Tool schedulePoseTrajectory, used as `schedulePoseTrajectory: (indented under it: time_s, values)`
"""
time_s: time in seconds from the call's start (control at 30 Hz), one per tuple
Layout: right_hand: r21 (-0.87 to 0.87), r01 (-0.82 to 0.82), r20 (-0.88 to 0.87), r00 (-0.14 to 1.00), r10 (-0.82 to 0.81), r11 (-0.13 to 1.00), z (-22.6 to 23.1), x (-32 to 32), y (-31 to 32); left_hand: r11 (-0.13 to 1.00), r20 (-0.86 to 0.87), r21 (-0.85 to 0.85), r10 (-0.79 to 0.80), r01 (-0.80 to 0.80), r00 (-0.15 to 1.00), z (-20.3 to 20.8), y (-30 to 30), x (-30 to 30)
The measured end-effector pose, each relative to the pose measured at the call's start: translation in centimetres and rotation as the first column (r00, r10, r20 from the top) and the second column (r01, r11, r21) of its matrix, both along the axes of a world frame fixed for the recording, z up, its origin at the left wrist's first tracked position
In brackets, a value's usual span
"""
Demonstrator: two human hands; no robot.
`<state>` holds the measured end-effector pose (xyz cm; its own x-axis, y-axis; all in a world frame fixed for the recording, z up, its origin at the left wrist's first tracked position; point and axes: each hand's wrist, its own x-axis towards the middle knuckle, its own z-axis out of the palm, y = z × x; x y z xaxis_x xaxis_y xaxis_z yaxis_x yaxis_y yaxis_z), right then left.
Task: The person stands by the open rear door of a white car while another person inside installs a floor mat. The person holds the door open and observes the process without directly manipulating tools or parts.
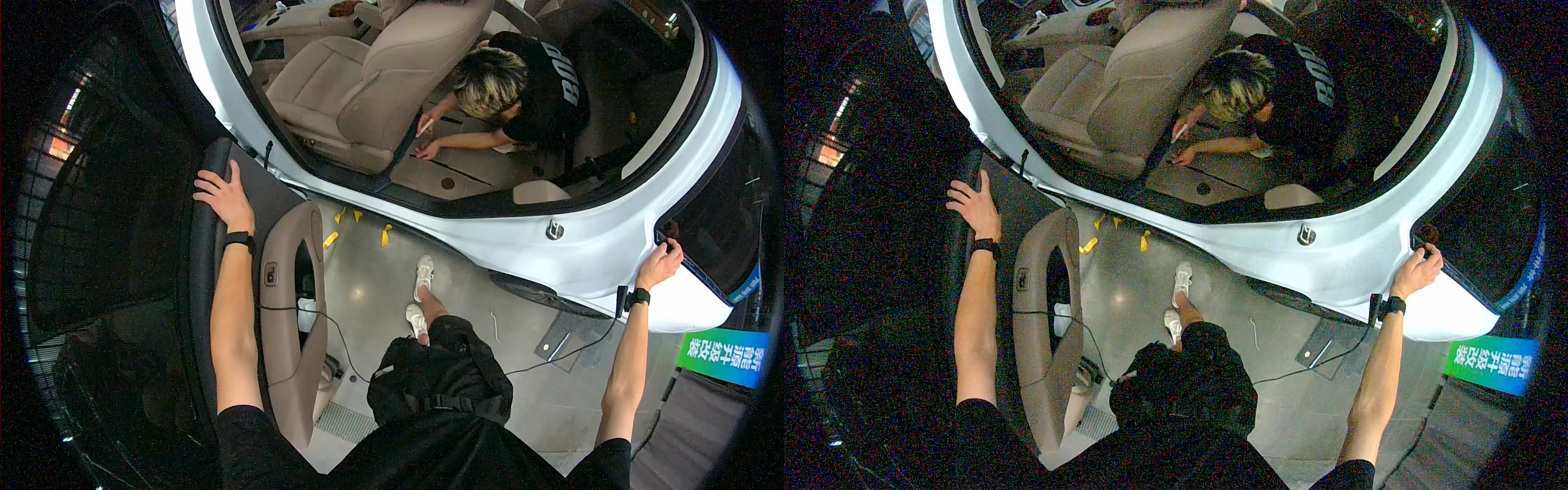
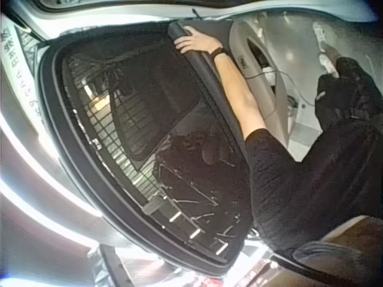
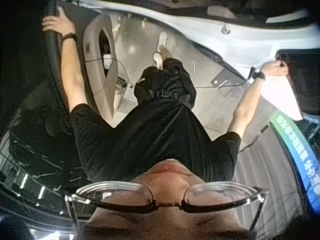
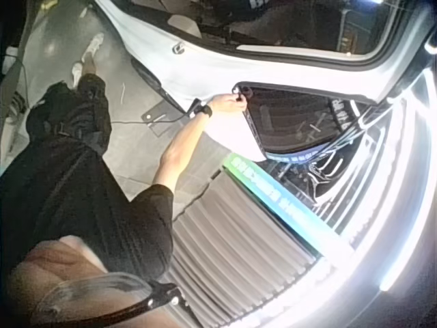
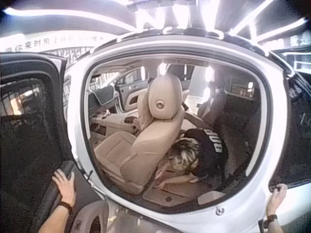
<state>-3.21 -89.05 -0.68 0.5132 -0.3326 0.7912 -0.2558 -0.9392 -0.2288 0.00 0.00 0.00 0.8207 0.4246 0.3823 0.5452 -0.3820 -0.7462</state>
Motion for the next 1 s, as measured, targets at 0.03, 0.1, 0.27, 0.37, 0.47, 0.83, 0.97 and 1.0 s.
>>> schedulePoseTrajectory:
  time_s: [0.03, 0.1, 0.27, 0.37, 0.47, 0.83, 0.97, 1.0]
  values:
    - [-0.003, -0.003, 0.002, 1.000, 0.003, 1.000, 0.1, 0.0, 0.1, 1.000, -0.008, -0.001, 0.004, -0.004, 1.000, 0.1, -0.1, 0.0]
    - [-0.011, 0.000, 0.004, 1.000, 0.000, 1.000, 0.5, -0.1, 0.0, 1.000, -0.015, -0.011, 0.006, -0.006, 1.000, -0.1, -0.4, -0.1]
    - [-0.004, 0.016, -0.001, 1.000, -0.016, 1.000, 0.4, -0.1, 0.0, 1.000, -0.021, -0.022, 0.008, -0.009, 1.000, -0.2, -0.2, -0.2]
    - [-0.019, 0.021, 0.004, 1.000, -0.021, 1.000, 0.5, 0.0, 0.0, 1.000, -0.018, -0.017, 0.009, -0.010, 1.000, -0.2, -0.3, -0.2]
    - [-0.029, 0.018, 0.010, 1.000, -0.017, 0.999, 0.5, 0.0, 0.2, 1.000, -0.027, -0.018, 0.009, -0.010, 1.000, 0.0, -0.3, -0.2]
    - [-0.012, 0.021, 0.006, 1.000, -0.021, 1.000, 0.1, 0.0, 0.0, 1.000, -0.035, -0.008, 0.008, -0.008, 0.999, 0.4, -0.4, -0.3]
    - [-0.024, 0.011, 0.002, 1.000, -0.011, 1.000, -0.1, 0.0, -0.3, 1.000, -0.017, -0.017, 0.002, -0.002, 1.000, 0.4, -0.5, -0.3]
    - [-0.025, 0.010, 0.001, 1.000, -0.010, 1.000, -0.1, 0.0, -0.3, 1.000, -0.014, -0.014, 0.001, -0.001, 1.000, 0.4, -0.4, -0.3]
